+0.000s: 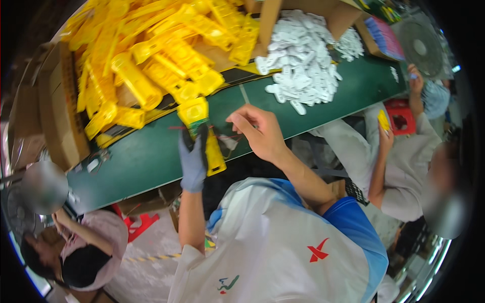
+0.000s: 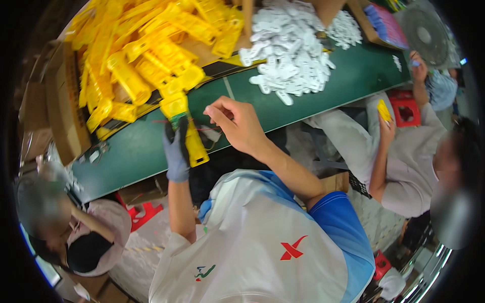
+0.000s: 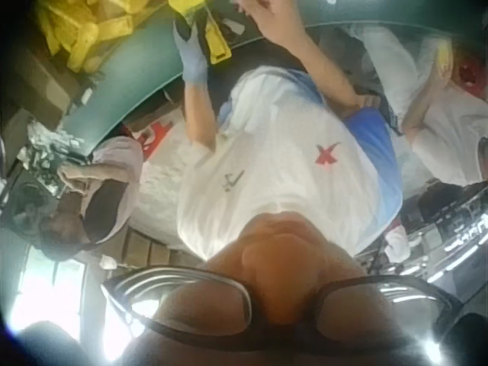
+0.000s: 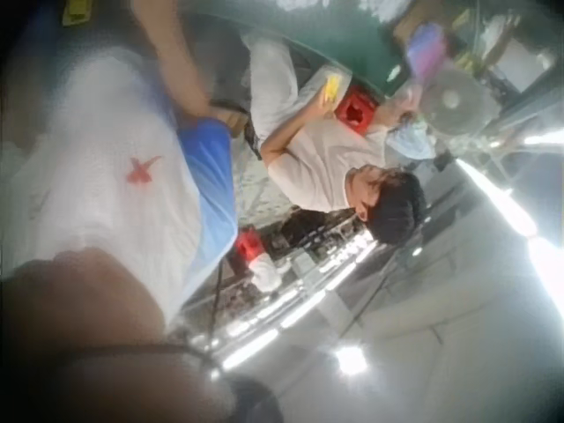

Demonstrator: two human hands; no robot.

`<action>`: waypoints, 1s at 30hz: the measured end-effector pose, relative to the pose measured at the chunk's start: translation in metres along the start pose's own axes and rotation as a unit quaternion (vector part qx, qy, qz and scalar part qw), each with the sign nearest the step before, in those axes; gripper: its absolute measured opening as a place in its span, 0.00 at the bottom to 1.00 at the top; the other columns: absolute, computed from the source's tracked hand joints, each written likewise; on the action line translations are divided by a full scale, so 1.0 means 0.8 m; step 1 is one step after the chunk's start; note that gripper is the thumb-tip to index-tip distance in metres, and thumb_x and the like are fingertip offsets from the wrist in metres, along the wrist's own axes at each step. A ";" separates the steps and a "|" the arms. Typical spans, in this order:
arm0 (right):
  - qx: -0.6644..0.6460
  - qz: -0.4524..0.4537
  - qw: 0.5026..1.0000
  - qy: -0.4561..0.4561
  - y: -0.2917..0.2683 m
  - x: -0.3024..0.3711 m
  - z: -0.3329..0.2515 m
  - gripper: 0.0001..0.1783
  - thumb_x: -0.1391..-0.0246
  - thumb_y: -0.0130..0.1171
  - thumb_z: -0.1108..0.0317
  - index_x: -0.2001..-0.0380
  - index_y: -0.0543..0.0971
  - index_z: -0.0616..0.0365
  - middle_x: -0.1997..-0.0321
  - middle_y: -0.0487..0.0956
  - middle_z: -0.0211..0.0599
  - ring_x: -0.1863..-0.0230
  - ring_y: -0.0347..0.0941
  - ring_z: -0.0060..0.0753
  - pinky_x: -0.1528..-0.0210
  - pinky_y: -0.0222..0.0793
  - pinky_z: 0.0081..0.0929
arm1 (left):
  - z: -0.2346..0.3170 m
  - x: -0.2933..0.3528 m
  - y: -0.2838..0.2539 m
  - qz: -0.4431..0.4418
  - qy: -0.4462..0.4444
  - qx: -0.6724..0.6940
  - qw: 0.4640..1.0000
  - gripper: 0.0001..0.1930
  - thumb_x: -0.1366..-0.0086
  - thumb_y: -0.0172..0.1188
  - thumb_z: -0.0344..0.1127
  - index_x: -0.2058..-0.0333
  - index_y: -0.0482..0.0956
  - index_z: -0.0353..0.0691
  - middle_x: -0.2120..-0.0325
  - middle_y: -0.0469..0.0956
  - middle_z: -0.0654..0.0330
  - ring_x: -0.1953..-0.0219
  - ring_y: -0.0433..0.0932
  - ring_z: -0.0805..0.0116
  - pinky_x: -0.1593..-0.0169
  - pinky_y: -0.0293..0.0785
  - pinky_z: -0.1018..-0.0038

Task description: The person assembles small electronic components by hand, inserting circuit boards and wires into yellow and white plastic housings.

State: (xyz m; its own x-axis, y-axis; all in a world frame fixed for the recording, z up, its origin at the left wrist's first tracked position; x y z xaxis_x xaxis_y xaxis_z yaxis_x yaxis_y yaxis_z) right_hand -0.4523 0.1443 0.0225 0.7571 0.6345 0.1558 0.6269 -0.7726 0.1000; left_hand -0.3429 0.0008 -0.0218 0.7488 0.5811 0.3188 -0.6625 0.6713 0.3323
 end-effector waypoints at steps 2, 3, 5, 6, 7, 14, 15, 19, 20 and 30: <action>0.263 0.207 0.917 -0.218 -0.061 0.051 -0.073 0.10 0.42 0.63 0.65 0.66 0.80 0.62 0.78 0.76 0.33 0.77 0.72 0.21 0.74 0.67 0.20 | 0.000 -0.002 -0.002 -0.007 0.013 0.001 1.000 0.19 0.31 0.55 0.28 0.43 0.66 0.39 0.62 0.77 0.57 0.67 0.79 0.69 0.66 0.78 0.73; 0.309 0.279 0.891 -0.179 -0.092 0.074 -0.082 0.08 0.46 0.65 0.67 0.68 0.80 0.62 0.74 0.78 0.38 0.73 0.76 0.31 0.71 0.69 0.26 | 0.009 0.000 0.007 -0.034 0.015 0.000 0.999 0.18 0.31 0.56 0.29 0.44 0.66 0.40 0.64 0.77 0.57 0.69 0.80 0.68 0.69 0.78 0.72; 0.505 0.341 0.774 -0.175 -0.121 0.093 -0.097 0.08 0.48 0.66 0.67 0.69 0.81 0.61 0.71 0.79 0.37 0.71 0.77 0.39 0.67 0.70 0.32 | 0.016 0.000 0.023 -0.057 0.000 -0.006 0.998 0.15 0.31 0.56 0.32 0.47 0.67 0.40 0.68 0.77 0.57 0.74 0.79 0.67 0.73 0.77 0.72; 0.508 0.346 0.769 -0.173 -0.134 0.095 -0.094 0.08 0.48 0.66 0.67 0.69 0.81 0.61 0.71 0.79 0.37 0.71 0.77 0.39 0.67 0.70 0.32 | 0.014 -0.003 0.026 -0.067 -0.005 -0.002 0.998 0.14 0.30 0.56 0.32 0.49 0.67 0.40 0.69 0.77 0.57 0.75 0.79 0.67 0.74 0.76 0.72; 0.550 0.331 0.749 -0.164 -0.141 0.090 -0.088 0.08 0.48 0.66 0.67 0.68 0.81 0.61 0.70 0.79 0.37 0.70 0.76 0.41 0.66 0.71 0.33 | 0.018 0.001 0.026 -0.067 -0.004 -0.003 0.998 0.13 0.30 0.56 0.33 0.50 0.67 0.40 0.70 0.77 0.57 0.77 0.78 0.67 0.74 0.76 0.73; 0.440 0.291 0.848 -0.059 -0.152 0.067 -0.057 0.10 0.48 0.66 0.70 0.61 0.82 0.60 0.68 0.82 0.39 0.70 0.78 0.33 0.65 0.71 0.26 | 0.013 0.003 0.034 -0.069 -0.022 0.047 0.996 0.17 0.29 0.54 0.42 0.47 0.66 0.42 0.70 0.78 0.55 0.76 0.80 0.64 0.74 0.79 0.70; 0.351 0.288 0.891 -0.025 -0.149 0.064 -0.050 0.12 0.48 0.66 0.71 0.59 0.83 0.60 0.68 0.82 0.40 0.70 0.78 0.28 0.65 0.70 0.22 | 0.006 0.001 0.037 -0.087 -0.035 0.063 0.994 0.17 0.28 0.52 0.45 0.47 0.67 0.42 0.70 0.78 0.55 0.76 0.80 0.64 0.73 0.79 0.70; 0.064 0.093 0.991 -0.066 -0.050 0.023 -0.036 0.13 0.46 0.66 0.73 0.56 0.82 0.62 0.67 0.84 0.34 0.69 0.76 0.17 0.67 0.71 0.17 | 0.015 0.010 0.049 -0.116 -0.006 0.124 0.985 0.16 0.27 0.52 0.40 0.45 0.67 0.41 0.66 0.78 0.58 0.73 0.79 0.69 0.71 0.76 0.74; 0.020 0.067 0.995 -0.068 -0.028 0.013 -0.031 0.11 0.44 0.63 0.78 0.57 0.81 0.68 0.64 0.83 0.35 0.66 0.77 0.18 0.62 0.70 0.14 | 0.017 0.012 0.045 -0.105 0.024 0.112 0.988 0.17 0.27 0.51 0.39 0.43 0.67 0.40 0.63 0.78 0.60 0.67 0.78 0.73 0.65 0.75 0.76; 0.260 -0.051 0.960 -0.091 0.026 -0.021 -0.056 0.12 0.43 0.62 0.73 0.57 0.82 0.66 0.65 0.85 0.36 0.66 0.78 0.19 0.63 0.74 0.17 | 0.035 0.004 0.042 -0.100 0.104 0.029 0.989 0.17 0.30 0.54 0.34 0.45 0.68 0.36 0.56 0.75 0.60 0.60 0.77 0.73 0.57 0.75 0.76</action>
State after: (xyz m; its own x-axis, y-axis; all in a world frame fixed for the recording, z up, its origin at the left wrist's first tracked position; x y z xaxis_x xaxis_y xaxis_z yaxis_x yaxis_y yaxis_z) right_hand -0.4601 0.1170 0.0661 0.6775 0.7355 -0.0075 0.6704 -0.6217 -0.4049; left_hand -0.3637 0.0124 0.0154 0.8485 0.5264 0.0537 -0.4968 0.7577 0.4231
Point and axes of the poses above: each hand's wrist, its own x-axis away from the middle knuckle, its own y-axis out of the palm, z = x × y, the point moved 8 cm from there along -x, towards the middle knuckle
